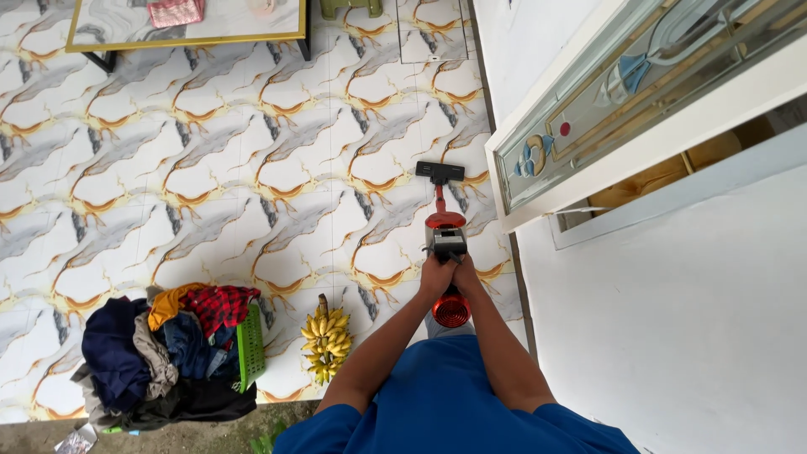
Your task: Vacuuming a tiled floor area using a red handheld vacuum cleaner.
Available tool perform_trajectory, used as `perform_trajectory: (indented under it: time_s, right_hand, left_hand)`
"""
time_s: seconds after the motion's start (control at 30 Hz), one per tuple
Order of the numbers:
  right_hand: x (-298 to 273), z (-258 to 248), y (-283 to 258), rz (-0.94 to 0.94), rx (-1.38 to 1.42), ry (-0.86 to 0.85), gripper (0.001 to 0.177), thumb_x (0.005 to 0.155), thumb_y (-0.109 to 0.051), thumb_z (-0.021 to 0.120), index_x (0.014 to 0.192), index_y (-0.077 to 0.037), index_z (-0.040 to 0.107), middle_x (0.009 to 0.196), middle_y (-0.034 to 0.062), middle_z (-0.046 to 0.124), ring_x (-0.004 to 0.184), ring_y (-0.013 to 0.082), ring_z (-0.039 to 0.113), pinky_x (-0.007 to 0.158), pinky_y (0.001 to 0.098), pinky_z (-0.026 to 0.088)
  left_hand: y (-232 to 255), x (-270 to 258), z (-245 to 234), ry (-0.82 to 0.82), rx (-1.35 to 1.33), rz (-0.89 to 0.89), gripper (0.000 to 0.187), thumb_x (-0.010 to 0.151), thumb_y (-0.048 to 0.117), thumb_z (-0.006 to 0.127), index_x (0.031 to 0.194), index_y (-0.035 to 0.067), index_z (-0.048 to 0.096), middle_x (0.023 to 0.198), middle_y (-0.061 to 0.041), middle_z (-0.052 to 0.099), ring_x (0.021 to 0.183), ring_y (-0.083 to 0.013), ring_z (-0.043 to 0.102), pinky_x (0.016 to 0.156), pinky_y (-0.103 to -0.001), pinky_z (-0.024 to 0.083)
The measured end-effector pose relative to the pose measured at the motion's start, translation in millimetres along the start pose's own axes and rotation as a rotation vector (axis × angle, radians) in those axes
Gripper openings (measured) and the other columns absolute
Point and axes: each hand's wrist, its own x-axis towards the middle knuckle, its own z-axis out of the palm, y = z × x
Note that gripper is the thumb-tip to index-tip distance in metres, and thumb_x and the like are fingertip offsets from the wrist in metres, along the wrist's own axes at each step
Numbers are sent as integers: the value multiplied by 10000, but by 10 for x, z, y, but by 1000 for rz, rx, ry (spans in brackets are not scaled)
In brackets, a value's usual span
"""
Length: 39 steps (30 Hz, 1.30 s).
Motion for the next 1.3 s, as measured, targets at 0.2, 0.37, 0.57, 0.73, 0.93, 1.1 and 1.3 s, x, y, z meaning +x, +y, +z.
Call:
perform_trajectory:
  time_s: [0.2,0.37,0.57,0.73,0.93,1.1,1.3]
  right_hand:
    - [800,-110,129,14,73,-20,239,965,-96,602,1183,2,604,1057,125,704,896,203,675,733,360,580]
    - [1552,-87,-168,17,-22,-15,217,968,-95,599,1168,-14,625,1052,119,715,888,188,680,718,345,579]
    - [2263,70,-662,78,49,-25,190,964,-97,583,1138,-48,640,1035,103,719,873,177,685,702,342,580]
    - [2816,78,-656,63,-96,-36,174,983,-87,611,1118,3,674,1027,139,732,865,198,687,692,364,579]
    - [3344,302,-942,64,-11,21,244,940,-98,622,1182,-73,604,1069,89,709,915,178,680,740,356,587]
    - [3941,582,-1051,17,-85,16,209,967,-114,617,1158,-33,640,1061,118,713,906,188,675,725,369,584]
    - [4673,1059,-1163,51,11,143,231,968,-141,591,1172,-37,618,1033,112,720,874,188,688,693,356,580]
  left_hand:
    - [284,670,23,-31,303,-139,507,849,446,788,1157,48,726,1050,-184,756,1012,-334,701,869,-407,511]
    - [342,1447,146,-27,18,-77,528,805,424,790,1148,33,699,1036,-171,774,987,-306,746,856,-386,554]
    - [611,2244,150,-22,60,-68,501,833,424,777,1145,38,716,1032,-180,772,991,-320,740,855,-391,550]
    - [843,2717,96,-35,87,-101,478,845,432,763,1125,45,735,1002,-183,775,968,-330,743,835,-399,551]
    - [900,3341,-17,-37,-13,-87,482,812,400,777,1130,45,706,993,-187,770,957,-328,751,824,-403,554]
    - [887,4043,-261,-82,71,-55,509,837,440,765,1121,20,714,994,-205,762,959,-345,736,821,-412,553]
    - [1103,4874,-700,-180,101,-25,519,814,452,765,1104,24,721,974,-195,772,938,-338,749,817,-411,560]
